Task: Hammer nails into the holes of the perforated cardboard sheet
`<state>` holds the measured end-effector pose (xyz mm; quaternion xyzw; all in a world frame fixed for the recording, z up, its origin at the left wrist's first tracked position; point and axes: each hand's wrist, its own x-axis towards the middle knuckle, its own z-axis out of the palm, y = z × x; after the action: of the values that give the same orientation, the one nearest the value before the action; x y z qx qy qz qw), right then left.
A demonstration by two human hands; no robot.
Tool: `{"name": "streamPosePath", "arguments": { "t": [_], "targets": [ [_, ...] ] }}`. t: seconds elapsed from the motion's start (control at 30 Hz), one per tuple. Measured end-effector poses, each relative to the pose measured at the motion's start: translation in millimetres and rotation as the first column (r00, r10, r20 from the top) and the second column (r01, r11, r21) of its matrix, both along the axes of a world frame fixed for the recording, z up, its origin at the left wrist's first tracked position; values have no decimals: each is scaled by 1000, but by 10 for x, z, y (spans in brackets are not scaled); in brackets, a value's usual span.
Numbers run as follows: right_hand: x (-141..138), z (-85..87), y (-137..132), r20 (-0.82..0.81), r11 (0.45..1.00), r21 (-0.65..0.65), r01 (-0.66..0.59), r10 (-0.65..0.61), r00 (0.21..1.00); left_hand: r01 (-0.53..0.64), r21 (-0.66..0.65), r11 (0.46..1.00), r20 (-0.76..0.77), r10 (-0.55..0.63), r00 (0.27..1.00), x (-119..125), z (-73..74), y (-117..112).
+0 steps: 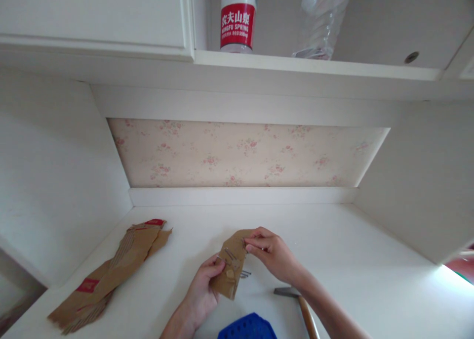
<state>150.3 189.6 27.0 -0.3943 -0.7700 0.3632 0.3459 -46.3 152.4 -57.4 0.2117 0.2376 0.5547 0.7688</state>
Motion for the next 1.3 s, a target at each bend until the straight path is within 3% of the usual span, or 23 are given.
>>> {"name": "streamPosePath", "arguments": {
  "t": [0.13, 0.2, 0.3, 0.37, 0.57, 0.77, 0.93, 1.07, 1.17, 1.3],
  "targets": [
    [-31, -110, -97, -188, 984, -71, 161, -171, 967, -24, -20, 1000, 20, 24, 999, -28, 8, 16],
    [-58, -173, -130, -291, 957, -200, 209, -261, 920, -28, -31, 999, 28, 29, 999, -40, -6, 20],
    [-124, -237, -154, -408, 902, -429, 55, -248, 879, -20, -35, 999, 42, 21, 999, -46, -35, 28],
    [-182, -262, -159, -474, 863, -502, -66, -211, 855, -7, -29, 1000, 50, 9, 999, -39, -53, 36],
    [-322, -322, -164, -570, 832, -539, -133, -244, 785, 13, -8, 1000, 65, -12, 998, -7, -67, 33],
    [-375, -362, -172, -574, 844, -523, -119, -245, 781, -23, 8, 1000, 91, 22, 996, -11, 14, 20],
    [-251, -530, -61, -406, 880, -475, -17, -202, 891, -121, 10, 993, 119, 119, 986, -86, 27, 20],
    [-80, -624, 65, -72, 933, -328, 150, -183, 980, -157, -3, 988, 115, 157, 981, -124, -7, 30],
    [-32, -610, 96, 195, 968, -124, 216, -190, 962, -137, -8, 991, 93, 137, 986, -101, -21, 31],
    [-73, -598, 73, 416, 986, 52, 155, -163, 895, -109, 2, 994, 49, 109, 993, -49, -15, 17]
  ]
}}
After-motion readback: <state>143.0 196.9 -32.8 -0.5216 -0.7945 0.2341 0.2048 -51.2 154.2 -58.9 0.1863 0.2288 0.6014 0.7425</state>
